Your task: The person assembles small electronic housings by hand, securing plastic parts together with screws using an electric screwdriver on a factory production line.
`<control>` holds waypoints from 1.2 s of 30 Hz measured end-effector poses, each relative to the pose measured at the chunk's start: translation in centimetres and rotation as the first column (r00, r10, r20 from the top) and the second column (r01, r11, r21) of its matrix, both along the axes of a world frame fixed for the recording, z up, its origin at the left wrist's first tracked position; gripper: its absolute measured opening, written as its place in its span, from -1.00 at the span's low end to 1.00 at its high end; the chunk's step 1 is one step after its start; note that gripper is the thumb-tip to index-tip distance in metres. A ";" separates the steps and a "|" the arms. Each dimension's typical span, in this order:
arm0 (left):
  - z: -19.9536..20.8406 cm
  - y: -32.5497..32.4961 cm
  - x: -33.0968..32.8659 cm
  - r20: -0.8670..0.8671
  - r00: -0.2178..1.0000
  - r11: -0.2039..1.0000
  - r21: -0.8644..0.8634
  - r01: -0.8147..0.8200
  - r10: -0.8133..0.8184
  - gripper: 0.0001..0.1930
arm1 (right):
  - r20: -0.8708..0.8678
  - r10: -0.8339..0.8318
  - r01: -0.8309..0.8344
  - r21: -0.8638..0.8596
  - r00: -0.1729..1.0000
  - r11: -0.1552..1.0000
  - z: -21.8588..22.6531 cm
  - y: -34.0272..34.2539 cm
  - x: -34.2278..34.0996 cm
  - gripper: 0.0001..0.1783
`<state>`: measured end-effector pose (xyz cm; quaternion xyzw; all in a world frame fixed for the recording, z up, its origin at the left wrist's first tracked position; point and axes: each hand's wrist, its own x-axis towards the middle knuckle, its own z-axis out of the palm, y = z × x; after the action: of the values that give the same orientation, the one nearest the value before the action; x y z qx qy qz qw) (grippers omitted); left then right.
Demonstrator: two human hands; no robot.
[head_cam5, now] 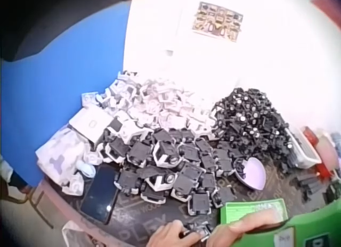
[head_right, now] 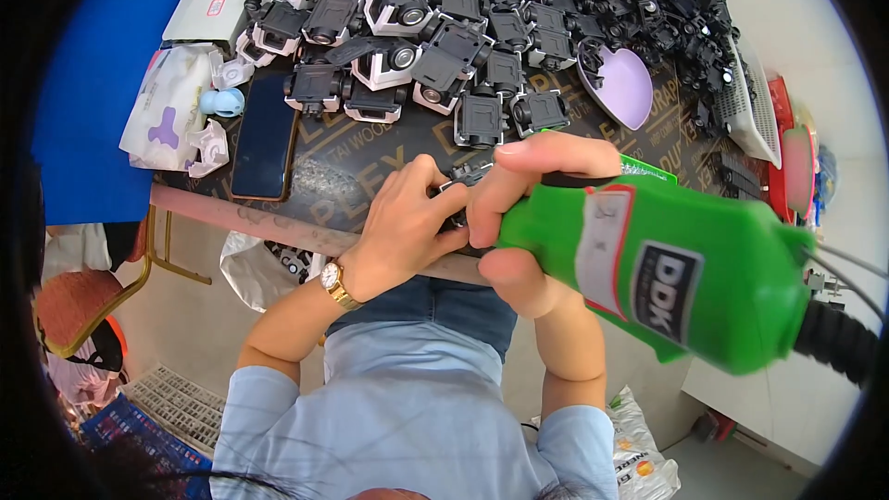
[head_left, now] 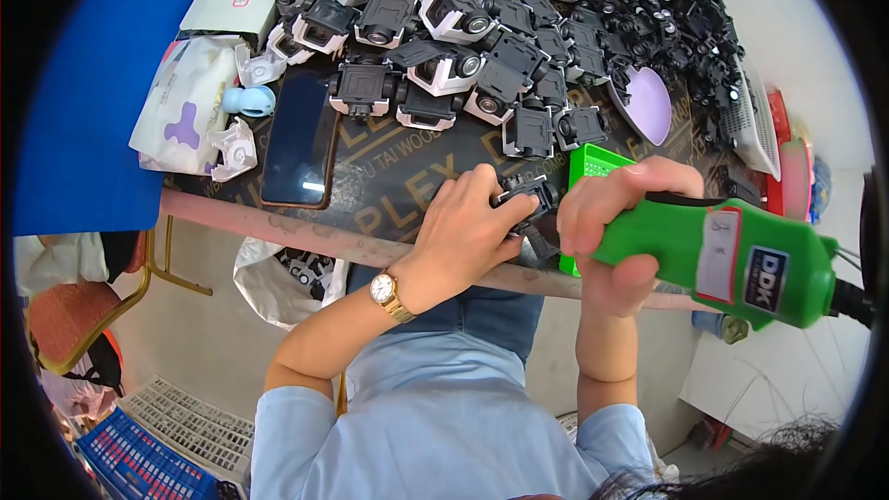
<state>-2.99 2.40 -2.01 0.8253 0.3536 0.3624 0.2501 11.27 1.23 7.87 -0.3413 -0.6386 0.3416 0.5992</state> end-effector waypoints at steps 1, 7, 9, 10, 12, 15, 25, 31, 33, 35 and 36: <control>0.0 0.0 0.1 0.009 1.000 1.000 0.005 -0.001 0.001 -0.53 | 0.043 0.029 -0.030 0.026 0.999 0.999 -0.6 0.3 0.5 -0.29; 0.0 -1.5 2.0 -0.076 0.968 0.964 0.136 -0.229 0.240 -0.64 | -0.077 0.006 -0.008 -0.022 0.997 1.000 -2.1 -0.3 0.1 -0.38; -0.2 -2.0 2.2 -0.087 0.942 0.932 0.201 -0.303 0.325 -0.67 | -0.043 -0.016 0.015 -0.035 0.999 0.999 -2.3 -0.8 0.1 -0.35; -0.2 -2.1 2.0 -0.072 0.949 0.940 0.176 -0.291 0.307 -0.65 | -0.030 0.000 0.000 -0.009 1.000 1.000 -2.4 -0.9 -0.2 -0.37; -0.3 -2.0 1.6 -0.024 0.965 0.960 0.111 -0.258 0.262 -0.57 | -0.024 0.050 -0.049 0.048 0.998 0.998 -2.7 -0.5 -0.5 -0.43; -0.6 -2.0 1.6 -0.015 0.972 0.969 0.082 -0.233 0.235 -0.52 | 0.098 -0.270 0.267 0.038 0.958 0.963 -2.0 -0.2 -2.8 -0.46; 0.3 -1.8 0.9 -0.019 0.993 0.989 -0.087 -0.117 0.116 -0.50 | -0.076 -0.186 0.189 0.048 0.980 0.981 -0.8 -0.6 -0.7 -0.28; 1.4 -3.1 -2.8 0.028 0.999 0.994 -0.102 0.023 -0.020 -0.62 | -0.191 -0.268 0.296 0.137 0.944 0.945 0.8 -3.0 5.7 -0.23; 1.9 -3.3 -3.2 0.057 0.997 0.985 -0.156 0.069 -0.061 -0.68 | -0.128 -0.293 0.307 0.103 0.947 0.946 -0.5 -3.3 7.0 -0.26; 1.9 -3.3 -3.0 0.064 0.994 0.985 -0.146 0.096 -0.088 -0.69 | -0.172 -0.286 0.308 0.116 0.943 0.944 -1.8 -3.0 7.6 -0.27; 2.0 -3.6 -2.7 0.100 0.994 0.966 -0.250 0.068 -0.045 -0.66 | -0.203 -0.293 0.320 0.118 0.934 0.940 -2.1 -2.9 7.8 -0.28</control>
<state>-5.66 -1.21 0.03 0.7787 0.3611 0.3453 0.3796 19.06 -1.70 5.77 -0.3584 -0.5434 0.2250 0.7250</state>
